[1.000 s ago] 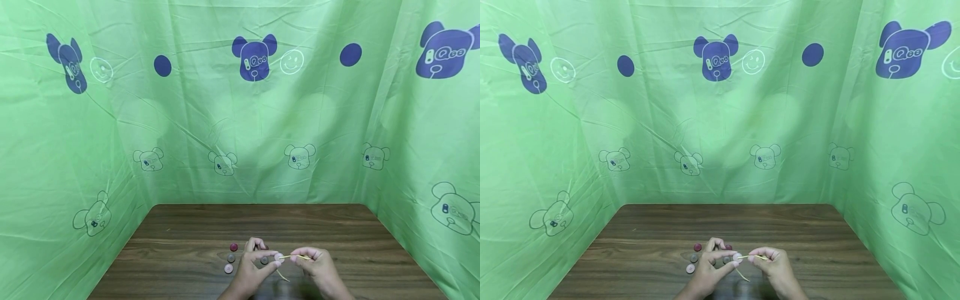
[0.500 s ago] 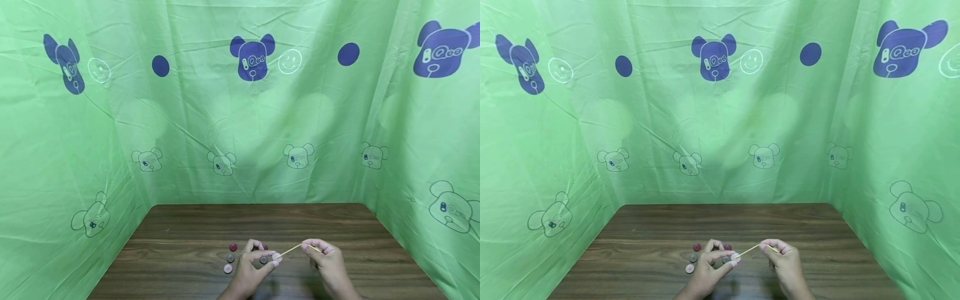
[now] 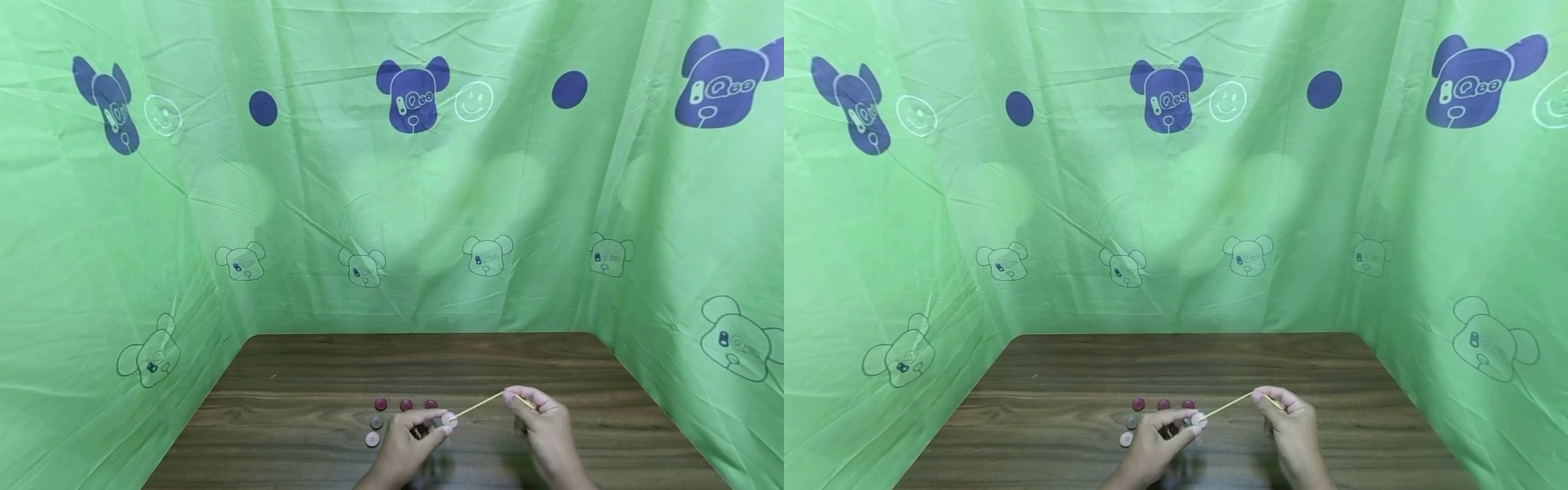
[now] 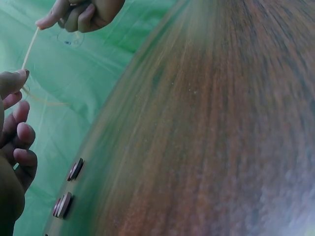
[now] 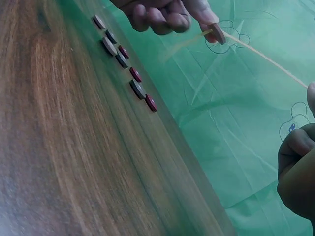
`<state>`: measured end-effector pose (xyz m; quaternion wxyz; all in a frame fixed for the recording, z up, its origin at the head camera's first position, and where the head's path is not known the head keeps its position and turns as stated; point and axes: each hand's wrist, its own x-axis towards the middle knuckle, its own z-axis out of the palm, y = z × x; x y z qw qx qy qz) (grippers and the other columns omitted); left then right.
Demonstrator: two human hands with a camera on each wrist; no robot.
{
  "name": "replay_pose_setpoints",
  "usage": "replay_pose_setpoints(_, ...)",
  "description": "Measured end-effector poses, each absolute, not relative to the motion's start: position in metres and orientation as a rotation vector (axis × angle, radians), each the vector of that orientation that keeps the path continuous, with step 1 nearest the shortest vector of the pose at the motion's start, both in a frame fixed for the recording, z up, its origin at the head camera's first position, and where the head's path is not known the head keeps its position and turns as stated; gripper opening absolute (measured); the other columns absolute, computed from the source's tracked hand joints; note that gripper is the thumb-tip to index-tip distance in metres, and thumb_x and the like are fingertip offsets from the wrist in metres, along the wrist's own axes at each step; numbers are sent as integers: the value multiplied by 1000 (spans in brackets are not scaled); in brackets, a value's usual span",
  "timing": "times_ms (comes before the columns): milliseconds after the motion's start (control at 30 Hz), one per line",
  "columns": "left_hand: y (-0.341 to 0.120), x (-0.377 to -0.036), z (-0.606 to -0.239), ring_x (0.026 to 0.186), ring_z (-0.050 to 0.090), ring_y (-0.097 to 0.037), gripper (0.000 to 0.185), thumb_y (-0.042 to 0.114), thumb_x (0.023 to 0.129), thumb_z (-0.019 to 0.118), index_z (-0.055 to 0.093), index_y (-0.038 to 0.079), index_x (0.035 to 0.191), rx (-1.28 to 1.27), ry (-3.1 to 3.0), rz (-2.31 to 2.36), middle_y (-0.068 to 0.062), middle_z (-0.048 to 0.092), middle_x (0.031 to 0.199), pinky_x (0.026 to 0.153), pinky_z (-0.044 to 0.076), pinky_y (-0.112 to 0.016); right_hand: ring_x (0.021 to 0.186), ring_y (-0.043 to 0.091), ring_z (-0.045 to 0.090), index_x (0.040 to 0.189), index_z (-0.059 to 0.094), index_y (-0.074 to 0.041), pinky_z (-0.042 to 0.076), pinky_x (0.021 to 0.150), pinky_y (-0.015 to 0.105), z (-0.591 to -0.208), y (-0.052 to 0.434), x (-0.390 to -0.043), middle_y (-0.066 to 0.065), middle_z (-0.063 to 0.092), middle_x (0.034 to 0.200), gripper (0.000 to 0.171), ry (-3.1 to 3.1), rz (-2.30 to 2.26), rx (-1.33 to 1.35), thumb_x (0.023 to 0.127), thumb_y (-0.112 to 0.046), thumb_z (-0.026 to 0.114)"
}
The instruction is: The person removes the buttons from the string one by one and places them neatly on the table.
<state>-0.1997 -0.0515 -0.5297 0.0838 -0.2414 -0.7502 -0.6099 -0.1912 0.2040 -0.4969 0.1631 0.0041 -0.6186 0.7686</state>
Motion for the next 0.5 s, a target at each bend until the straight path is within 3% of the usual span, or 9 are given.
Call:
replay_pose_setpoints(333,-54,-201,-533,59,47,9,21,28,99,83,85,16,117,-698,-2286,-1886,-26,64,70,53,38,-9,47,1,36,91,81,-12,20,53,37,-494,217,-196,-13,50,60,13,-1631,2239,-139,101,-4,77)
replay_pose_setpoints(500,-55,-201,-534,60,49,9,21,27,99,84,85,16,116,-676,-2294,-1860,-23,66,70,54,40,-9,46,1,39,95,81,-4,27,47,28,-492,221,-199,-12,55,62,6,-1581,2233,-219,100,-5,78)
